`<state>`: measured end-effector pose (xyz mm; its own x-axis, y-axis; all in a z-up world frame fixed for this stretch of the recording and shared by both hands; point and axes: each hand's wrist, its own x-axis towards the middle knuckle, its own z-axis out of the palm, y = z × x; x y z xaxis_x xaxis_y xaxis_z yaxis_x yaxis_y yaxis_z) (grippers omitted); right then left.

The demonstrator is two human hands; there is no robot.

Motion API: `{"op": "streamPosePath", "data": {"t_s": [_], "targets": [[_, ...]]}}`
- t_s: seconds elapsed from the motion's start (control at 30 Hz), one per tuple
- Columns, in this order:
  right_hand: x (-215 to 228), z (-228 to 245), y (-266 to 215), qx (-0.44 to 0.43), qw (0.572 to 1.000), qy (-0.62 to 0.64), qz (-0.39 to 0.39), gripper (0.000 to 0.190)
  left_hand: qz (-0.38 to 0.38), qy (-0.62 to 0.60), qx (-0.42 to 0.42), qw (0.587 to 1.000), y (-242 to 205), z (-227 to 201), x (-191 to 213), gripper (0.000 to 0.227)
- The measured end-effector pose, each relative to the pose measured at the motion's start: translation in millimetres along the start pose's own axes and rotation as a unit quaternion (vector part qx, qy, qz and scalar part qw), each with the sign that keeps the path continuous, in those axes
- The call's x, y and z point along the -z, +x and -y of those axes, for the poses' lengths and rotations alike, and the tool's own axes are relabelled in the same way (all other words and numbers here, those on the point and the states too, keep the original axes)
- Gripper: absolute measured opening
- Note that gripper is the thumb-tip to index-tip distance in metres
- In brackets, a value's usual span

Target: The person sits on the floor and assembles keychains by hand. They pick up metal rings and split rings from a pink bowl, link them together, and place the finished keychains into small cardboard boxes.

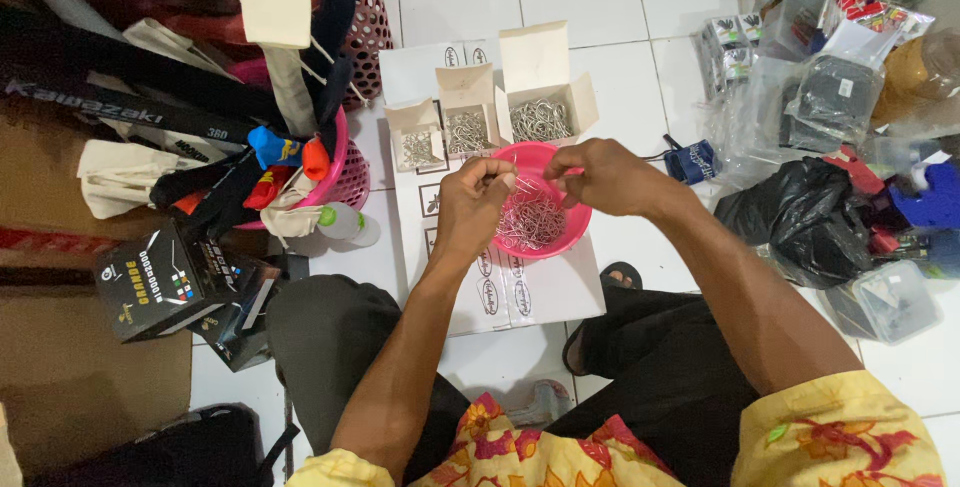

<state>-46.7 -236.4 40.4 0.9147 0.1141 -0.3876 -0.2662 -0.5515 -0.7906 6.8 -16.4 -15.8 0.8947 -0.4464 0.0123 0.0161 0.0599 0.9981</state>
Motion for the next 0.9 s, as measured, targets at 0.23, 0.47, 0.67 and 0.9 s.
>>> {"op": "streamPosePath", "data": {"t_s": [0.23,0.47,0.67,0.9], "targets": [[-8.6,9.3,-2.5,0.033,0.996,0.079,-0.035,0.019,-0.019,-0.033,-0.001,0.999,-2.1,-7.1,-2.6,0.011],[-9.0,15.9,-6.1,0.054,0.995,0.056,-0.06,0.014,0.004,-0.021,0.052,0.998,-2.3,6.1,-5.6,0.012],[-3.5,-8.8,1.1,0.002,0.996,-0.048,-0.073,0.013,0.065,0.048,0.096,0.992,-3.2,12.0,-5.1,0.013],[8.1,32.7,-18.0,-0.024,0.991,-0.105,-0.076,0.015,0.023,0.112,0.054,0.992,-2.4,6.6,-0.5,0.014]]}}
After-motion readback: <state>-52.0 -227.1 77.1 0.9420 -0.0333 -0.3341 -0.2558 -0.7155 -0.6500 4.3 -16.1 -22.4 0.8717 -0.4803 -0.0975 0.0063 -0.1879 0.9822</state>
